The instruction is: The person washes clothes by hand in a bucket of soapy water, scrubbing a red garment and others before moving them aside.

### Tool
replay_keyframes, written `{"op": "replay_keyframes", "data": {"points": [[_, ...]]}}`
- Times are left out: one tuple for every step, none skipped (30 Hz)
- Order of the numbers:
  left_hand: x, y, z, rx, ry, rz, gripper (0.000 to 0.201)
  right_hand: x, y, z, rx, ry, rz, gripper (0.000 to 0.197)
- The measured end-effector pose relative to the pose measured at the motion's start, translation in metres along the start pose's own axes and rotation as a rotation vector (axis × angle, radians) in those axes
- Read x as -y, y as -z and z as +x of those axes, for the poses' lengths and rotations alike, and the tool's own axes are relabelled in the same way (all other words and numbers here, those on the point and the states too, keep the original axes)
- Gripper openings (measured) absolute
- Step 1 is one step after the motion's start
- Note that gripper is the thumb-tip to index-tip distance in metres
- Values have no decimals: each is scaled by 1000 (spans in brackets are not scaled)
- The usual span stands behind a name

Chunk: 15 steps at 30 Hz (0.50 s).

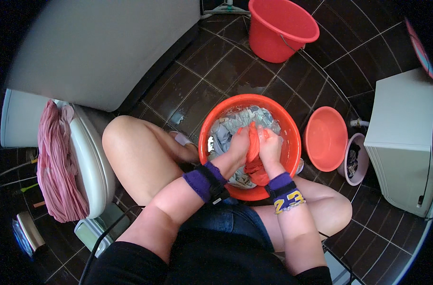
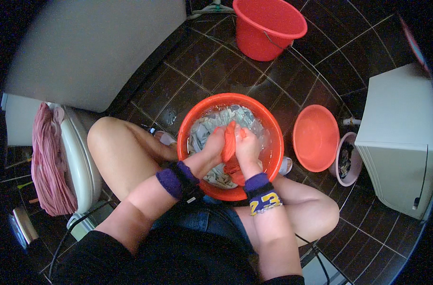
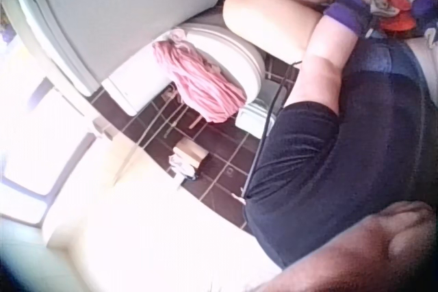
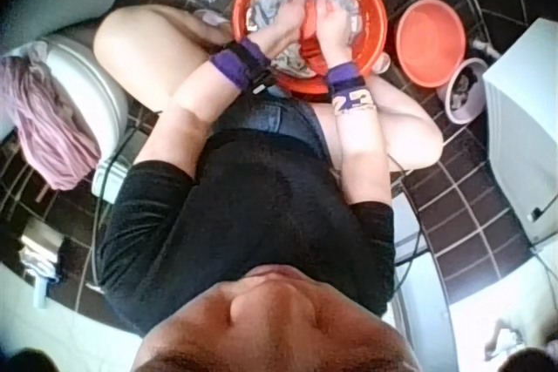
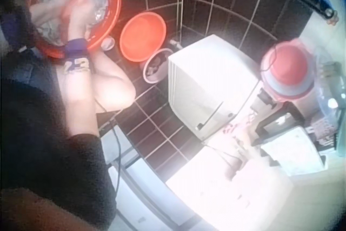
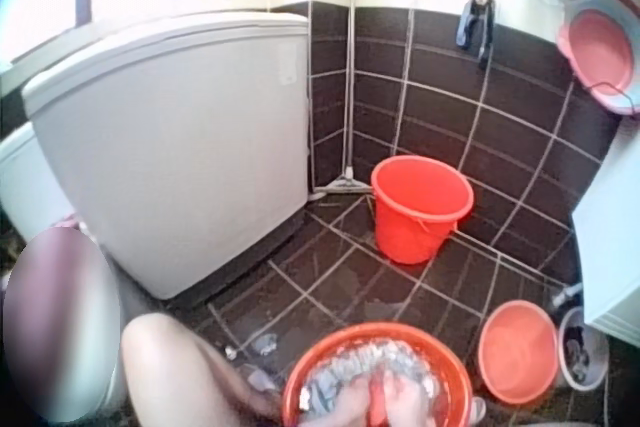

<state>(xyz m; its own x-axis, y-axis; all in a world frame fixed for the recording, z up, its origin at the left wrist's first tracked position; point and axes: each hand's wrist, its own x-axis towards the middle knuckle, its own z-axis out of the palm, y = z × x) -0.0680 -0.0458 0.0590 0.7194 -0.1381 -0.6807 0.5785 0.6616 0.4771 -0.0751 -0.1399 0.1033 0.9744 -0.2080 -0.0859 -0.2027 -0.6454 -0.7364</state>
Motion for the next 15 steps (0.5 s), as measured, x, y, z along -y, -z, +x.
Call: {"op": "replay_keyframes", "data": {"points": [[-2,0,-2,-49,-22,107,29,-5,5,4,35,-4,-41,38],[-5,-1,-7,-98,-43,215,29,-8,7,6,70,-11,-81,38],[-11,6,-6,-102,-185,488,27,4,16,6,116,-48,-98,38],[-19,15,-5,-102,-328,762,28,0,16,7,100,-23,-48,37],[-26,19,-4,-95,-475,1034,32,-6,20,10,78,3,1,36],[-32,17,-11,-62,-509,1122,38,-14,24,12,54,27,48,36],[-37,14,-18,-27,-542,1210,46,-24,30,16,181,-95,72,32],[-40,11,-24,9,-576,1299,55,-34,25,13,185,-15,-5,33],[-36,16,-17,54,-517,1386,82,-42,19,9,191,71,-84,35],[-29,20,-14,85,-523,1503,86,-51,16,4,196,156,-163,39],[-25,21,-17,116,-525,1624,90,-47,16,-3,376,169,-213,52],[-21,21,-19,148,-526,1746,94,-34,21,-5,584,149,-286,56],[-19,20,-19,202,-398,1883,98,-40,18,-8,616,177,-360,57],[-14,21,-18,234,-340,1891,98,-50,13,-14,637,199,-433,58],[-9,26,-12,259,-283,1898,98,-58,10,-13,636,259,-451,59]]}}
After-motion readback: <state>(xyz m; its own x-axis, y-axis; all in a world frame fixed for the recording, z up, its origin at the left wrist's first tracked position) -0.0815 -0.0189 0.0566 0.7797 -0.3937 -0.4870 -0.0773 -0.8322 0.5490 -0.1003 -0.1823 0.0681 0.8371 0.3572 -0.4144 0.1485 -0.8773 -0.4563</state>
